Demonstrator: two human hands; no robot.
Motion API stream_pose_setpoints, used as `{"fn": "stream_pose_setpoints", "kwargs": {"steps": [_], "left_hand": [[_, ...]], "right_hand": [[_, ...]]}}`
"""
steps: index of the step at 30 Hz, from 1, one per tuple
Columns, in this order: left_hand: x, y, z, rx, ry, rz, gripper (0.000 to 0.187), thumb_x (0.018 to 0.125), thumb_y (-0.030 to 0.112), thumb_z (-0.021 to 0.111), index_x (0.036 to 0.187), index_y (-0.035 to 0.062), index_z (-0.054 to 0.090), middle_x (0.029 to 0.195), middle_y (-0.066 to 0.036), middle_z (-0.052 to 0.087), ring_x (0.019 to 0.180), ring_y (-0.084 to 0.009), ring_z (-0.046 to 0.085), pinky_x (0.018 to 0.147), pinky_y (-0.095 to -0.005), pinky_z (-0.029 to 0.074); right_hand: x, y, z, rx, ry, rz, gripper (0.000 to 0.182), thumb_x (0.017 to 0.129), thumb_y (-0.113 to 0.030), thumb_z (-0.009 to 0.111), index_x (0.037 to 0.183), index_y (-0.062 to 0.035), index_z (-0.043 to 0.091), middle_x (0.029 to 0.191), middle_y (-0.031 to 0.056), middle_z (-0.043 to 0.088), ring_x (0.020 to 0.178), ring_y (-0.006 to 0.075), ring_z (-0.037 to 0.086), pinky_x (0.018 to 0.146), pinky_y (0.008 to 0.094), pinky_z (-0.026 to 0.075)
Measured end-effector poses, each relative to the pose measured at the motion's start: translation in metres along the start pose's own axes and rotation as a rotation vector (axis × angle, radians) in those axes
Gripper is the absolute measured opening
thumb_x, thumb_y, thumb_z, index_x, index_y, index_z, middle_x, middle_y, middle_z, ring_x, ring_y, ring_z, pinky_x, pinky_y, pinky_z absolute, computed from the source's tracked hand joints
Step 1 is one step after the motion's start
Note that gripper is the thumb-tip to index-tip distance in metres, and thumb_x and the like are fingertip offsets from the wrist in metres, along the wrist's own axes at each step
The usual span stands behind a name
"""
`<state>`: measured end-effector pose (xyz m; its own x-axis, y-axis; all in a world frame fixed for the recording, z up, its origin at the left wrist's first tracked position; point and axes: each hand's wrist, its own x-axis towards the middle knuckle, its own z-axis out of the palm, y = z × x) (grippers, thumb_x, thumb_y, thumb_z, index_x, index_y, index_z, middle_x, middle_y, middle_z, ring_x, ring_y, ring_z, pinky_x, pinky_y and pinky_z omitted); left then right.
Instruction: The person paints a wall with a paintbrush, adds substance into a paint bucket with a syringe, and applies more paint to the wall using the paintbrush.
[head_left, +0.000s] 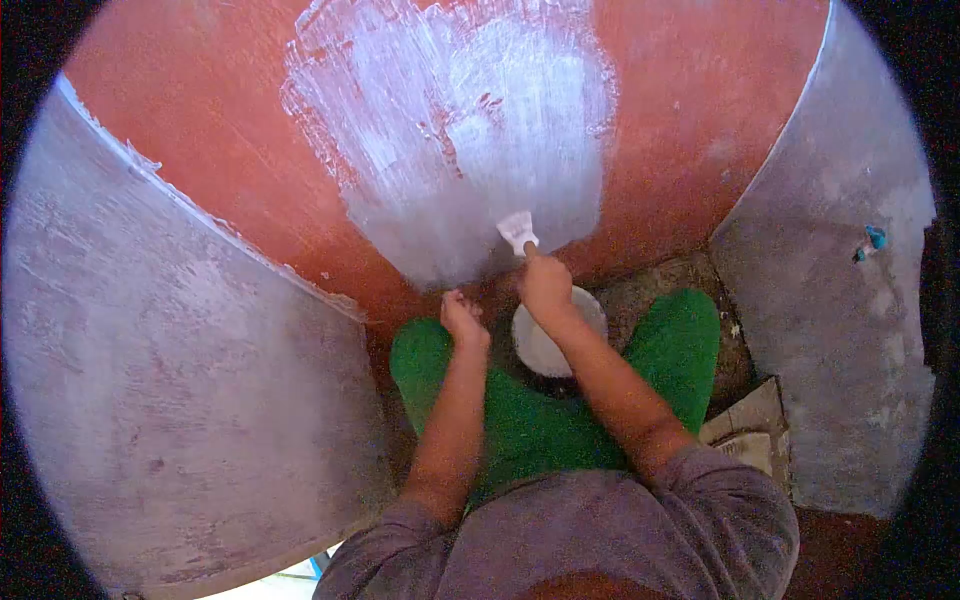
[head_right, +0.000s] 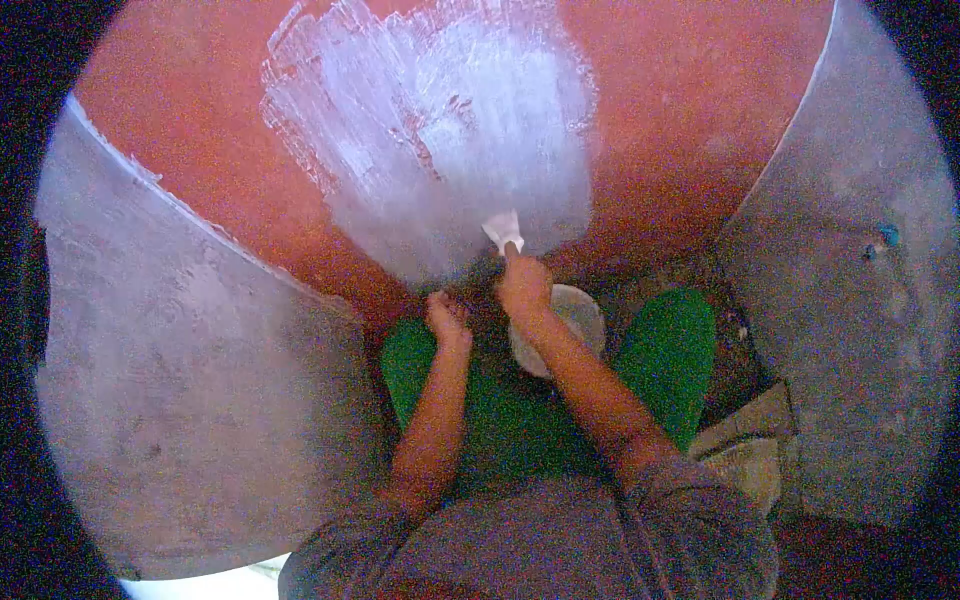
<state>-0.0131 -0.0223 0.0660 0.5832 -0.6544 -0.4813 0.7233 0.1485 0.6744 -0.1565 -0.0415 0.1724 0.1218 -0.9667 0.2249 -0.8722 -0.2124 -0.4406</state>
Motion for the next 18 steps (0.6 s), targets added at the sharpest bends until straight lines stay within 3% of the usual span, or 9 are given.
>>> {"fn": "stream_pose_setpoints", "kwargs": {"steps": [4,8,11,14,18], "left_hand": [[0.012,-0.003,-0.005,-0.047,-0.103,-0.016,0.015,0.079,0.018,0.053,0.068,0.0132,0.044,0.053,0.003,0.034,0.044,-0.0108,0.031,0.041,-0.0278,0.027],[0.005,-0.002,0.003,-0.108,-0.105,-0.066,0.018,0.078,0.021,0.054,0.066,0.0141,0.042,0.052,0.003,0.032,0.044,-0.0112,0.032,0.041,-0.0282,0.027],[0.006,0.002,0.001,-0.09,-0.073,-0.07,0.02,0.077,0.023,0.055,0.065,0.0149,0.042,0.051,0.003,0.032,0.044,-0.0113,0.032,0.042,-0.0283,0.027],[0.003,0.006,0.001,-0.082,-0.058,-0.087,0.02,0.077,0.024,0.056,0.065,0.0151,0.042,0.051,0.002,0.034,0.044,-0.0117,0.032,0.043,-0.0284,0.027],[0.0,0.011,0.001,-0.092,-0.023,-0.137,0.021,0.077,0.025,0.056,0.066,0.0144,0.042,0.052,0.001,0.035,0.044,-0.0129,0.032,0.044,-0.029,0.026]], "right_hand": [[0.006,-0.006,-0.015,0.006,-0.02,-0.073,0.032,0.076,-0.004,0.057,0.108,-0.005,0.05,0.071,0.0197,0.062,0.069,0.042,0.062,0.062,0.0524,0.048],[0.022,-0.057,-0.089,0.244,0.263,-0.216,0.012,0.084,-0.008,0.053,0.095,-0.0029,0.051,0.072,0.0248,0.059,0.071,0.0465,0.058,0.06,0.0535,0.044],[0.04,-0.083,-0.12,0.357,0.442,-0.333,0.007,0.086,-0.007,0.053,0.091,-0.0025,0.053,0.073,0.0238,0.06,0.07,0.0445,0.059,0.061,0.0508,0.045],[0.049,-0.11,-0.144,0.421,0.545,-0.364,0.006,0.087,-0.007,0.054,0.09,-0.0016,0.054,0.077,0.0235,0.061,0.071,0.0426,0.06,0.061,0.0466,0.047],[0.059,-0.125,-0.145,0.527,0.7,-0.513,0.012,0.085,-0.005,0.052,0.097,-0.0005,0.054,0.075,0.021,0.056,0.071,0.0411,0.056,0.06,0.0491,0.043]]}}
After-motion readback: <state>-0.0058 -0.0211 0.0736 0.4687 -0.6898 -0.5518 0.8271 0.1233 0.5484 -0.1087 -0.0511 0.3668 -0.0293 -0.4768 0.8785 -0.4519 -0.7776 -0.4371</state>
